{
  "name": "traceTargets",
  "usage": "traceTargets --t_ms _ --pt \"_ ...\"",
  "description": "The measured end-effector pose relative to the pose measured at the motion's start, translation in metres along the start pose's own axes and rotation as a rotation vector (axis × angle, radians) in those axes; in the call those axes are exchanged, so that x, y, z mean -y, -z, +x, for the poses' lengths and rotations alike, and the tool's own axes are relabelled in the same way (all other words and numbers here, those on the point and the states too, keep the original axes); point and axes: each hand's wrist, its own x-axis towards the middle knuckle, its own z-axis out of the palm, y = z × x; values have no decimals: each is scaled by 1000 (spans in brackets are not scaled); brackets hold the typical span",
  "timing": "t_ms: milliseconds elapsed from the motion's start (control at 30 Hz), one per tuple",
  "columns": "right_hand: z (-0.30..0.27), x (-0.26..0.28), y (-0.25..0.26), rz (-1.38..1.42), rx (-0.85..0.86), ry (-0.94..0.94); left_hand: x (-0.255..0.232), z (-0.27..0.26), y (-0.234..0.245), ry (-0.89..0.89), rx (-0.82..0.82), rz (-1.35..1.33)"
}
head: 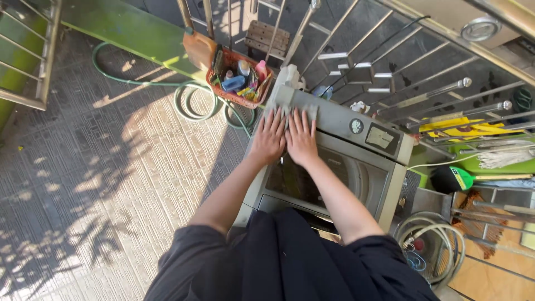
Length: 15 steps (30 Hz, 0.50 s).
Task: Wiping the exterior and top control panel of a washing machine using a grey cleaning cloth.
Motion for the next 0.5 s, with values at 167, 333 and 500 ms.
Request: traceTargets --t_ms 167,333,500 --pt "-30 13 -14 -23 11 41 -6 -36 5 -10 24 30" --pt "-38 14 -1 10 19 4 -20 -32 14 9 64 33" --pt "-86 24 0 41 13 46 -30 -80 10 -46 38 97"
